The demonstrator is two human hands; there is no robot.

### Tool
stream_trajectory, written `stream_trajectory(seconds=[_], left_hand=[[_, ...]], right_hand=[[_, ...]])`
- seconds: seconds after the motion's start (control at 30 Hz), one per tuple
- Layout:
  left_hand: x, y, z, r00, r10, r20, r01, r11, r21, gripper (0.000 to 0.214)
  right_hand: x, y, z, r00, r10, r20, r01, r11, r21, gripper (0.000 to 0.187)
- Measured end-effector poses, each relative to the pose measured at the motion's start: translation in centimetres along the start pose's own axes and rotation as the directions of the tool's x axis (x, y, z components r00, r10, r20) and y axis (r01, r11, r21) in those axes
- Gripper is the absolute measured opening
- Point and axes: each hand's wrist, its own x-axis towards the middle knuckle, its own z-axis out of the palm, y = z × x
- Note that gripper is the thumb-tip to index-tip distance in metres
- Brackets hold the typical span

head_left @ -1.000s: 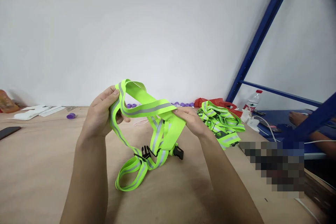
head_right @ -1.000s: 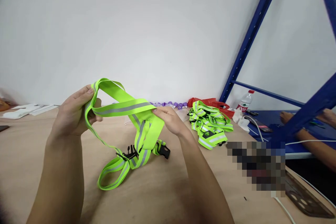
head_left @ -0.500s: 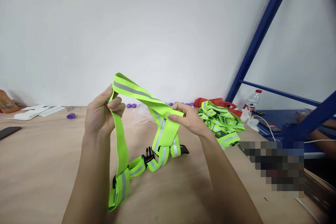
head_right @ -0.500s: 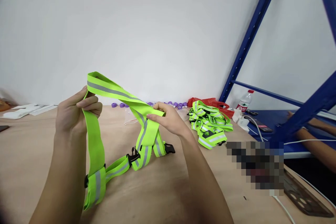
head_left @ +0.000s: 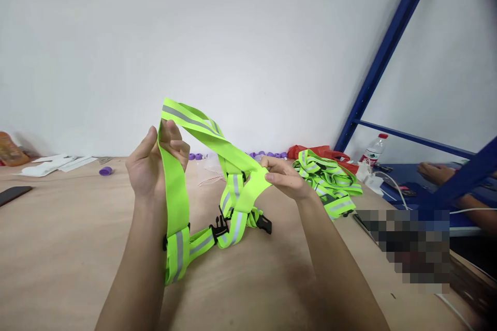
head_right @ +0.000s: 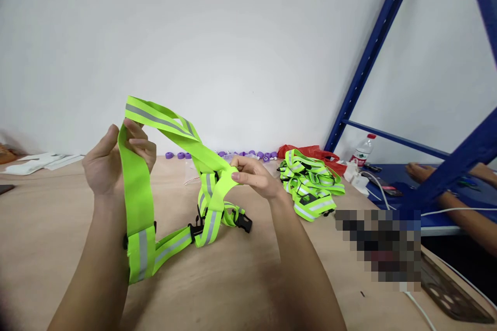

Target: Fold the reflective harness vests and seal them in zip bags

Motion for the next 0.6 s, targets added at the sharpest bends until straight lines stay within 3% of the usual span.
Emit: stream_trajectory(seconds=[0.1, 0.2, 0.3, 0.43, 0.53, 0.6], left_hand=[[0.0, 1.3, -0.5, 0.993, 0.108, 0.047, -0.113, 0.986, 0.126, 0.037], [0.2, 2.5, -1.2, 0.992, 0.121, 0.018, -0.121, 0.953, 0.278, 0.039], [0.5, 2.8, -1.6, 0.996, 0.093, -0.01, -0.086, 0.956, 0.28, 0.033], [0.6, 2.4, -1.6, 0.998, 0.008, 0.062, -0.025, 0.963, 0.267, 0.026], [0.9, 2.4, -1.9, 0.993, -0.077, 0.091, 0.036, 0.92, 0.39, 0.018], [1.2, 2.5, -2.4, 0.989, -0.111, 0.098, 0.041, 0.844, 0.535, 0.016]], right_hand=[[-0.4, -0.4, -0.6, 0.998, -0.024, -0.058, 0.023, 1.0, -0.017, 0.037], [-0.6, -0.9, -1.1, 0.98, -0.059, -0.189, 0.059, 0.998, -0.005, 0.033], [-0.6, -1.2, -1.2, 0.942, -0.101, -0.321, 0.121, 0.992, 0.044, 0.033], [-0.5, -1.5, -1.1, 0.899, -0.144, -0.413, 0.207, 0.972, 0.111, 0.031], [-0.6, -1.8, -1.3, 0.882, -0.149, -0.447, 0.227, 0.966, 0.126, 0.032], [-0.8, -2.0, -1.5, 0.878, -0.134, -0.46, 0.204, 0.973, 0.107, 0.033]])
